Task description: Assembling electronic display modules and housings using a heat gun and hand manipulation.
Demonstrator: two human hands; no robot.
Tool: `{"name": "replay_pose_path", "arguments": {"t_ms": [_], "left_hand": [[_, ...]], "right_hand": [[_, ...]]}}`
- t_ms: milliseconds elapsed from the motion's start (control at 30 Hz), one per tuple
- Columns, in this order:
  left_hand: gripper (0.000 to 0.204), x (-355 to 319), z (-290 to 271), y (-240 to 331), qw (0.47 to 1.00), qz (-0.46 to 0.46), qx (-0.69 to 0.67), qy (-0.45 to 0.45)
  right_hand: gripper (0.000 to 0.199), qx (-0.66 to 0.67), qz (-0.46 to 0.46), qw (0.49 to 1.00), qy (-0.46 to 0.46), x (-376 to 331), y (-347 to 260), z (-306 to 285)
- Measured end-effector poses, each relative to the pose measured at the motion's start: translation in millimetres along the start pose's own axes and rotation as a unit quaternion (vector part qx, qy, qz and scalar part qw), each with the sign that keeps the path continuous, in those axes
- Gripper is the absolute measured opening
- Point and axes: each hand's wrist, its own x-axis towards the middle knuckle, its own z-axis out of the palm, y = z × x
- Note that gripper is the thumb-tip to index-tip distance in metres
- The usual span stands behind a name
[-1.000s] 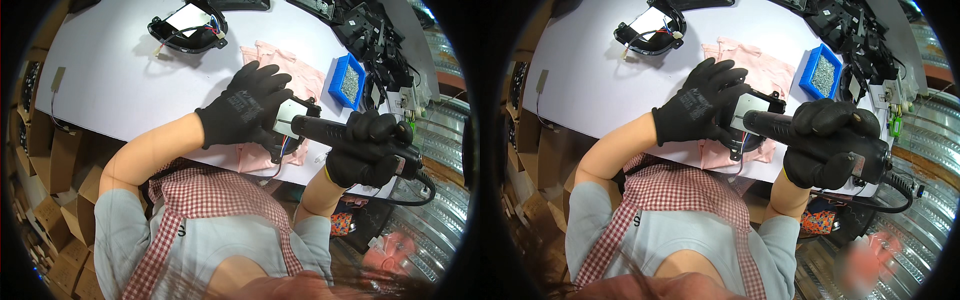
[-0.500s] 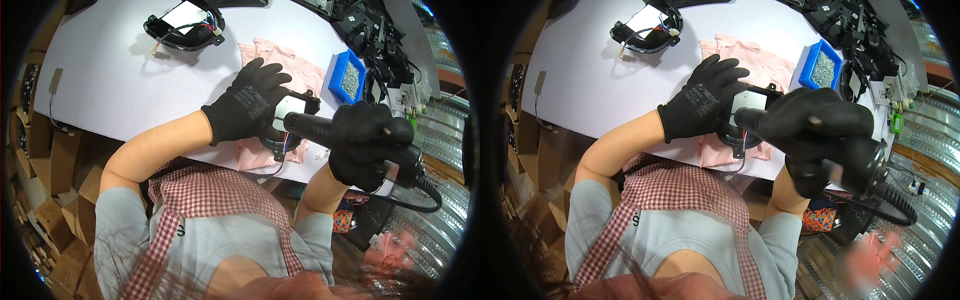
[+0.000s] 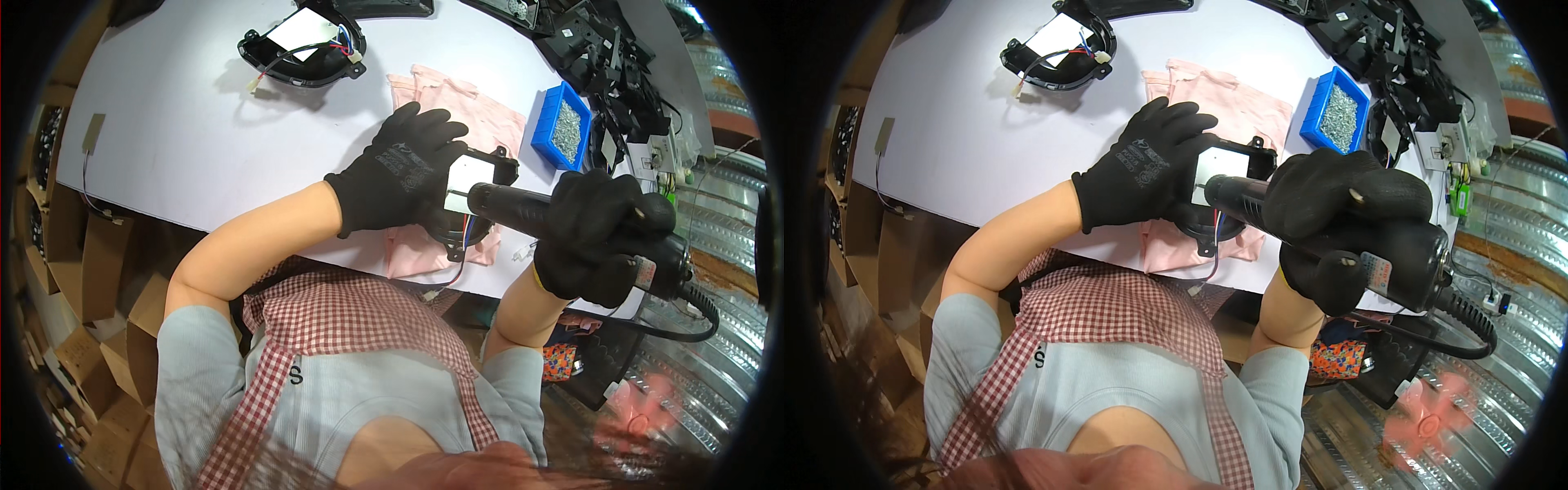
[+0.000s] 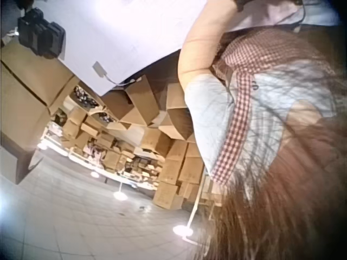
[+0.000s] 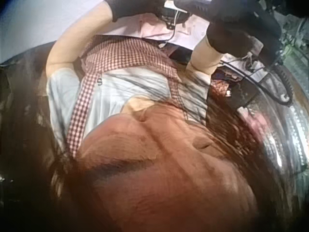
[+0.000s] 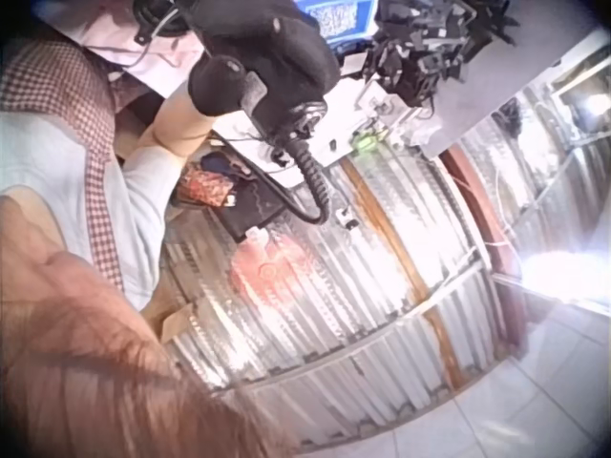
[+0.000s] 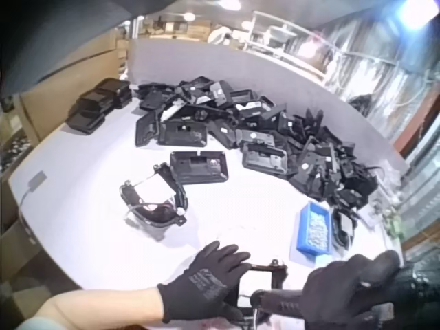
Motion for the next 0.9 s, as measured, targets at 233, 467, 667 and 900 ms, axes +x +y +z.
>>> {"name": "replay_pose_path", "arguments": {"t_ms": [233,467,667,900], "left_hand": [[0.060,-7,-14,2,0.998,0.004,-0.057,0.039],[0.017,0,-21,13,0.997,0.035,-0.004,0.066],[0.019,-41,-45,-15,0.991,-0.019,0.056,0.119],[0.043,-82,-54,-24,0.984,-0.086,0.150,0.038]], "right_hand": [[0.049,0.027,-0.033,0.999,0.022,-1,-2,-2],[0.049,0.100,-0.088,0.985,0.107,-4,-10,-4],[0.054,0.168,-0.134,0.914,0.344,-18,-38,-18],[0.069,-0.139,-0.014,0.884,0.446,-60,-67,-50]]}}
